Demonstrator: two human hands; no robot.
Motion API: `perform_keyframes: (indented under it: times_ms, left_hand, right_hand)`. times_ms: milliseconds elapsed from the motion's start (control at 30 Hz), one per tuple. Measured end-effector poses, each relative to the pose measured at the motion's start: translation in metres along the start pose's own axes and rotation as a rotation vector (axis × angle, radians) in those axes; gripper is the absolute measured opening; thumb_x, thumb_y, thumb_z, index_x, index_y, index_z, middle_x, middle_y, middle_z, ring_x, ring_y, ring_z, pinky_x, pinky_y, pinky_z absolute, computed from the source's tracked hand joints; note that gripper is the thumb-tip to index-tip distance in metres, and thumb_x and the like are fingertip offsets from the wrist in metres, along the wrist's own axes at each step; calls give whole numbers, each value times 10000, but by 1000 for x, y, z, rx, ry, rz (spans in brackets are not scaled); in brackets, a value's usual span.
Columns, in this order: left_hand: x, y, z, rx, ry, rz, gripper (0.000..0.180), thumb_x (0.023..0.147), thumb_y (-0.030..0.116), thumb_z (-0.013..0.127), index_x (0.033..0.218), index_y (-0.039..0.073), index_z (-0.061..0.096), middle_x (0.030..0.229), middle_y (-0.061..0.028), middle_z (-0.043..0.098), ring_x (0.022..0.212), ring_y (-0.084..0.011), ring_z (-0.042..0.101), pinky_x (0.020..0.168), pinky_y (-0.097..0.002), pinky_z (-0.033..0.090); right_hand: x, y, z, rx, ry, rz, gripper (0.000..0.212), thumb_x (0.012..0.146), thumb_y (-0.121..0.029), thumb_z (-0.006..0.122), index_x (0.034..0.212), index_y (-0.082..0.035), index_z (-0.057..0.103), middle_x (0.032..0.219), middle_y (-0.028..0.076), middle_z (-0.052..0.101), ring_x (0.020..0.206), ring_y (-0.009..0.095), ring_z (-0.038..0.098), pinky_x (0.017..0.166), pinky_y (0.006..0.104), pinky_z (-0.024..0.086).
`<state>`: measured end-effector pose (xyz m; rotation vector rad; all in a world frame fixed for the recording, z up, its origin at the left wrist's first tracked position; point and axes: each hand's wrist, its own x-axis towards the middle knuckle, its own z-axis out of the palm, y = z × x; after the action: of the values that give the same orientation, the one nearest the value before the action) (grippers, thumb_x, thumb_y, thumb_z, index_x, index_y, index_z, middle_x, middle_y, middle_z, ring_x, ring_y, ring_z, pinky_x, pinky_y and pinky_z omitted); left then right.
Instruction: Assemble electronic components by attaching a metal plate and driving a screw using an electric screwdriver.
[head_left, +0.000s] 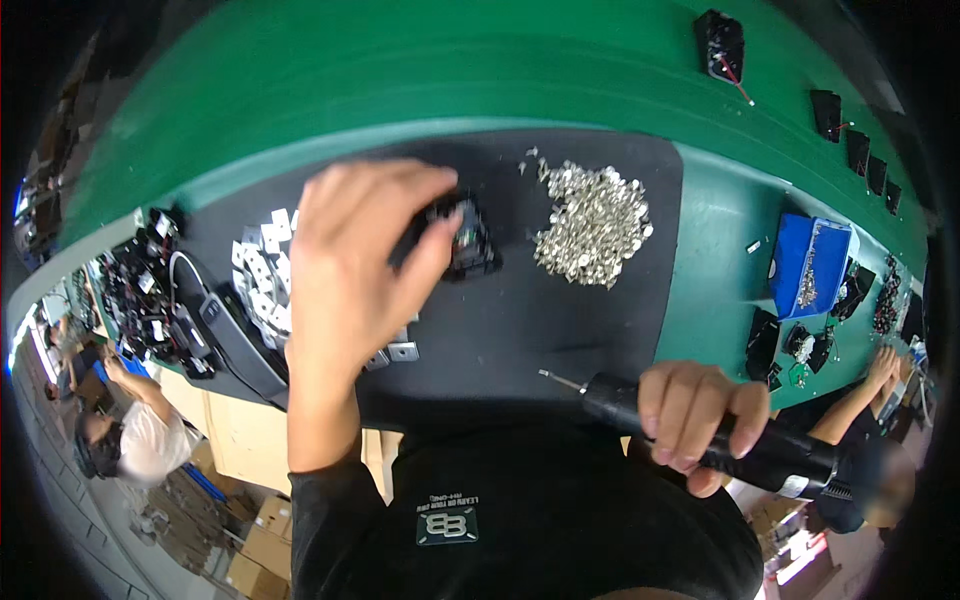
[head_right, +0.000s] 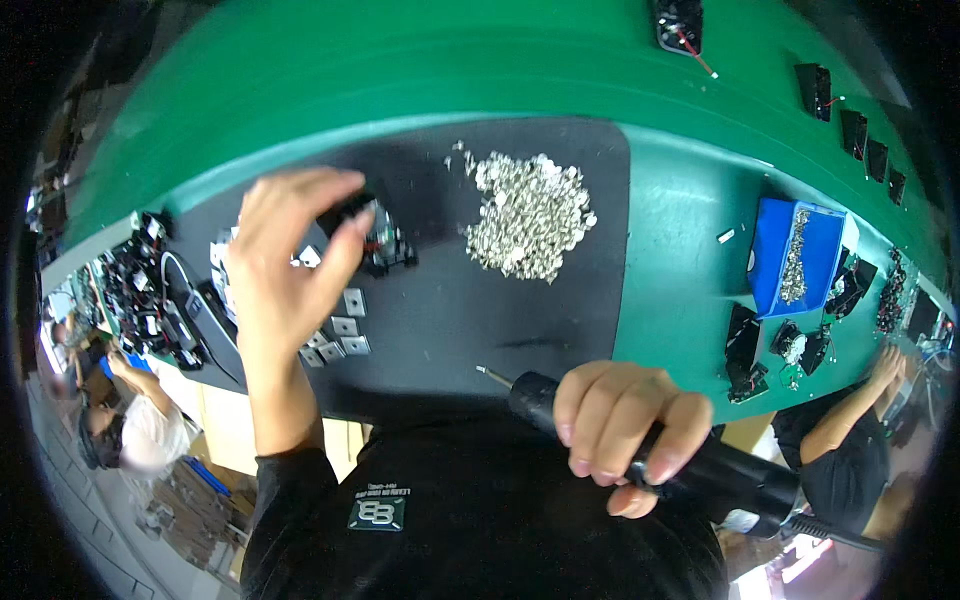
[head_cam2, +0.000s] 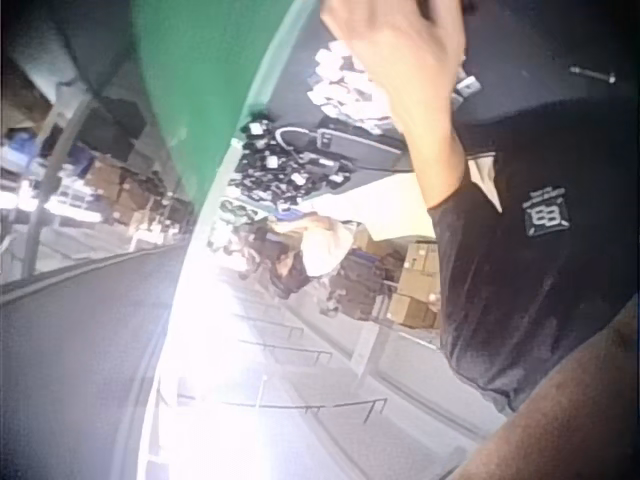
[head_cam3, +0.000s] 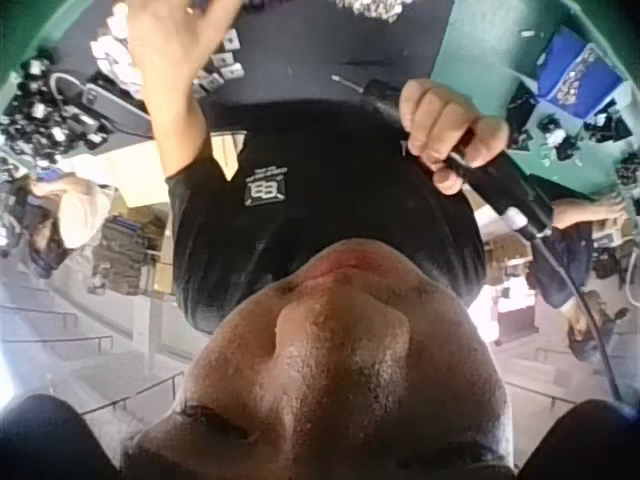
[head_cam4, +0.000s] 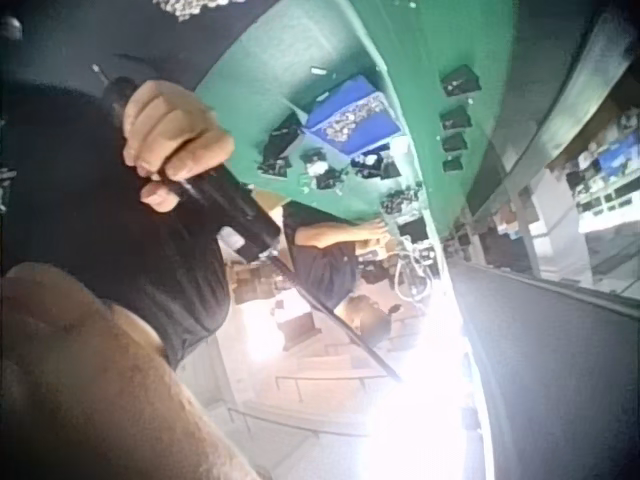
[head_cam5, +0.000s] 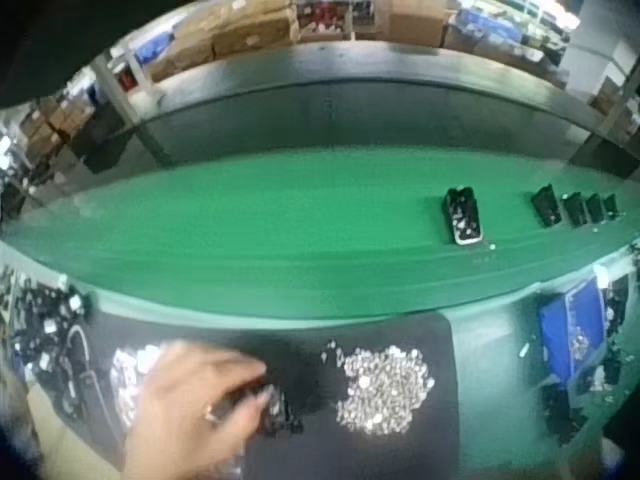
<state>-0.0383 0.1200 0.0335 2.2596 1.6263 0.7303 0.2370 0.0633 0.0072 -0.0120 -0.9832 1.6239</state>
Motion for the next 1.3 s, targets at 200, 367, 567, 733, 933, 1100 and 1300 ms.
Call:
perform_keyframes:
  times_ms: [200, 367, 567, 733, 933, 1100, 1300]
  left_hand:
    - [-57, 2, 16, -70, -7, -166, 300, 691, 61, 723, 987, 62, 679, 1041, -104, 649, 929, -285, 604, 797, -369, 481]
    - [-69, 21, 15, -221, 184, 111, 363, 613, 115, 744, 971, 77, 698, 1083, -89, 623, 947, -272, 582, 843, -380, 424]
    - [-95, 41, 35, -129, 135, 182, 319, 627, 221, 807, 908, 107, 709, 881, 6, 641, 837, -182, 574, 814, -344, 324]
    - [-100, 41, 38, -143, 183, 200, 269, 621, 226, 814, 848, 118, 718, 786, 32, 629, 768, -142, 555, 769, -343, 289]
    - [-107, 41, 37, -219, 202, 200, 260, 635, 235, 804, 855, 120, 728, 775, 34, 627, 745, -135, 551, 727, -335, 270]
    - [-110, 43, 36, -264, 171, 151, 238, 666, 243, 785, 859, 114, 730, 782, 28, 647, 749, -135, 554, 732, -332, 274]
    - [-108, 41, 36, -358, 190, 126, 277, 613, 228, 793, 846, 107, 705, 742, 44, 623, 723, -119, 560, 700, -307, 264]
  right_hand:
    - [11, 4, 25, -66, 400, -47, 411, 744, -130, 811, 1048, -187, 540, 680, -60, 556, 612, 62, 523, 645, 218, 362]
    - [12, 10, 29, -68, 419, -92, 404, 746, -118, 785, 1060, -177, 538, 704, -71, 559, 642, 59, 527, 693, 225, 380]
    - [17, 9, 38, 14, 389, -93, 421, 723, -89, 793, 1049, -170, 539, 703, -62, 572, 628, 68, 538, 694, 235, 395]
    - [22, 8, 48, 53, 353, -20, 411, 732, -70, 787, 1046, -164, 540, 705, -57, 576, 632, 70, 549, 700, 239, 409]
    - [25, 14, 50, 99, 333, -39, 417, 723, -70, 796, 1040, -162, 540, 708, -52, 582, 635, 69, 556, 709, 241, 416]
    - [26, 14, 52, 89, 319, -58, 417, 719, -72, 798, 1033, -159, 538, 707, -44, 588, 639, 74, 574, 703, 242, 434]
    - [31, 14, 57, 78, 348, -115, 424, 711, -79, 802, 1036, -151, 540, 705, -30, 596, 645, 86, 597, 710, 241, 458]
